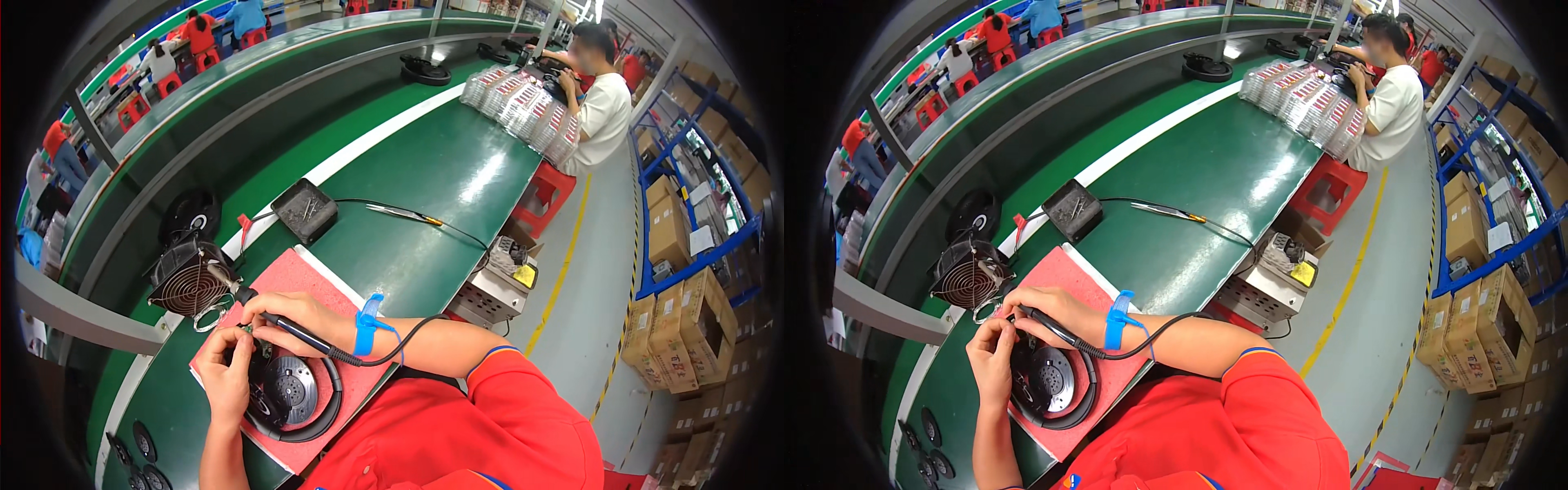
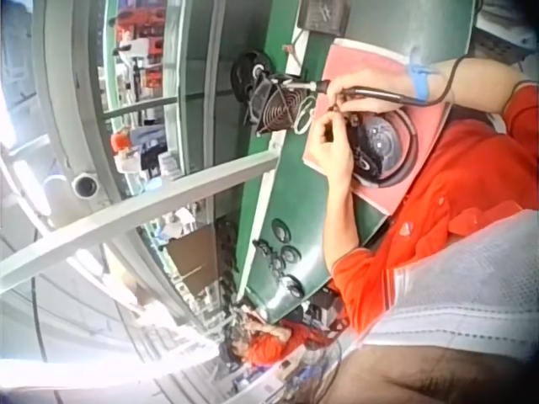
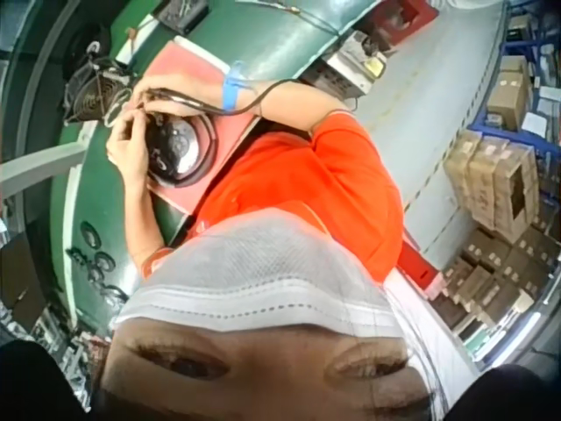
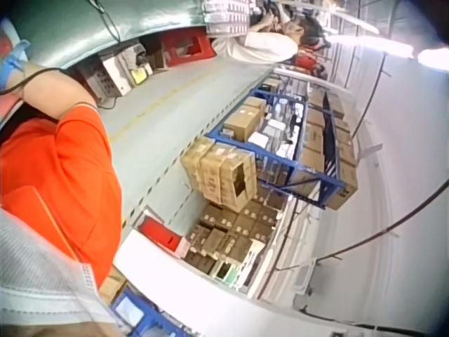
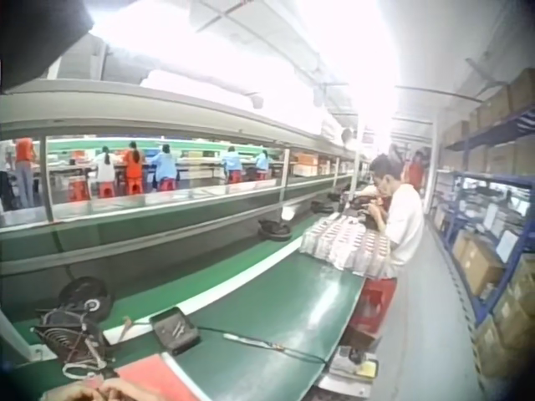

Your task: Soldering components onto a circular speaker or headphone PCB.

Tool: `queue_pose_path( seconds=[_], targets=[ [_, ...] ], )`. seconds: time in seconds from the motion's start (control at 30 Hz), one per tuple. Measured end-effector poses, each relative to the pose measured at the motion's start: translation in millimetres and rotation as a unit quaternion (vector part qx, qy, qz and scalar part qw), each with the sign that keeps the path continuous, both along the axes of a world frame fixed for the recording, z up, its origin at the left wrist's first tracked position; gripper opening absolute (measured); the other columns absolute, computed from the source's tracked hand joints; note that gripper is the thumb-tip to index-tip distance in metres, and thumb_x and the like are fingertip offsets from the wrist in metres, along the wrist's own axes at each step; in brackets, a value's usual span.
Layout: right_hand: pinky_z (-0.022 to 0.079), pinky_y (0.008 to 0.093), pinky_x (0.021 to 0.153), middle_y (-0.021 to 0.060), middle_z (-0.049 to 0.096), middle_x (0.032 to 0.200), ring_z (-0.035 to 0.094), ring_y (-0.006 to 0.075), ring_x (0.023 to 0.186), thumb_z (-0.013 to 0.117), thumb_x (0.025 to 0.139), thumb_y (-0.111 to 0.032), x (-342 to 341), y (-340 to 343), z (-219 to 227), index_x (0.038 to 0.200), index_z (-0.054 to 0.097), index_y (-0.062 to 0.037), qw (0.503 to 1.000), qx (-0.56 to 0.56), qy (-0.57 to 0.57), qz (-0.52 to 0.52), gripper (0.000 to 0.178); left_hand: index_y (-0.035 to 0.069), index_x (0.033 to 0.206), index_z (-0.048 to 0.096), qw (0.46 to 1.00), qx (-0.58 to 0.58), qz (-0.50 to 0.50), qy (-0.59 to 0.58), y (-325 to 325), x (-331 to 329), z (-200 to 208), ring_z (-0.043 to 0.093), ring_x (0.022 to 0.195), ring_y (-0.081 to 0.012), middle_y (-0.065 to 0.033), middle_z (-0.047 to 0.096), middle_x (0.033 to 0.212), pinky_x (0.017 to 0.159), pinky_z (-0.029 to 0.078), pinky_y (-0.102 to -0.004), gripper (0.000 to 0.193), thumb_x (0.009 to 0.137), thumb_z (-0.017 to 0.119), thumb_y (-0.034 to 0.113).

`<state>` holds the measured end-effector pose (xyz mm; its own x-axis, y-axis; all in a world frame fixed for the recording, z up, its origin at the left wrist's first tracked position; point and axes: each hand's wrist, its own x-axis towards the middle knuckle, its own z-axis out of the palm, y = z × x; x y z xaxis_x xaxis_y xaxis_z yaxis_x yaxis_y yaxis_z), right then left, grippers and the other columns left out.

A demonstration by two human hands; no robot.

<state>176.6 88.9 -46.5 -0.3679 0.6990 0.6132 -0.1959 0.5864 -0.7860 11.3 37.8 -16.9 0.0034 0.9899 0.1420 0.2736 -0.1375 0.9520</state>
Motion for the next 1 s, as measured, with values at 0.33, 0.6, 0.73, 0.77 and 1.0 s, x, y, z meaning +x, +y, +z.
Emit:
queue_pose_path(
  seconds=[0.33, 0.6, 0.73, 0.77, 1.0],
  targets=[
    [0.049, 0.0271, 0.073, 0.0063, 0.061, 0.089, 0.06, 0.0135, 0.078, 0.069, 0.077, -0.001, 14.3, -2.7, 11.7, 0.101, 0.056, -0.0033, 0.995, -0.001, -0.07, -0.076, 0.027, -0.001, 0.087, 0.064, 0.999, -0.027, -0.01, -0.046, 5.7, 2.9, -3.2, 0.056, 0.072, -0.0073, -0.0005, 0.061, 0.076, 0.067, 0.045, -0.0232, 0.013, 0.085, 0.063, 0.012],
    [0.046, 0.0245, 0.072, 0.0113, 0.059, 0.092, 0.057, 0.0135, 0.081, 0.059, 0.079, 0.014, 5.6, -0.6, 3.8, 0.108, 0.046, -0.0018, 0.997, -0.041, -0.055, 0.029, 0.036, -0.002, 0.083, 0.064, 0.992, -0.045, 0.001, -0.116, 3.0, 0.7, -5.1, 0.054, 0.066, -0.0042, 0.0001, 0.062, 0.072, 0.06, 0.045, -0.0215, 0.014, 0.083, 0.062, 0.011],
    [0.045, 0.024, 0.07, 0.0105, 0.057, 0.09, 0.055, 0.0128, 0.081, 0.057, 0.08, 0.015, 5.0, 0.6, 1.1, 0.11, 0.044, -0.0017, 0.997, -0.036, -0.058, 0.043, 0.037, -0.003, 0.082, 0.064, 0.992, -0.04, -0.002, -0.118, 2.9, 0.4, -5.3, 0.055, 0.066, -0.0044, -0.0001, 0.061, 0.072, 0.06, 0.046, -0.0215, 0.015, 0.083, 0.062, 0.012],
    [0.045, 0.0236, 0.07, 0.0102, 0.057, 0.089, 0.055, 0.0125, 0.08, 0.057, 0.081, 0.014, 5.6, 0.6, 1.6, 0.111, 0.044, -0.0017, 0.997, -0.029, -0.059, 0.042, 0.036, -0.003, 0.082, 0.064, 0.993, -0.039, -0.011, -0.113, 2.8, 0.1, -4.8, 0.055, 0.066, -0.0046, -0.0003, 0.061, 0.072, 0.06, 0.046, -0.0215, 0.015, 0.083, 0.061, 0.012],
    [0.044, 0.0229, 0.069, 0.0085, 0.055, 0.087, 0.054, 0.0116, 0.079, 0.056, 0.082, 0.014, 6.8, -1.7, 1.1, 0.113, 0.043, -0.0022, 0.997, -0.023, -0.062, 0.035, 0.037, -0.003, 0.08, 0.064, 0.992, -0.027, -0.017, -0.12, 1.4, 1.5, -7.2, 0.054, 0.064, -0.0056, -0.0009, 0.061, 0.07, 0.059, 0.046, -0.0224, 0.015, 0.082, 0.061, 0.011]
  ],
)
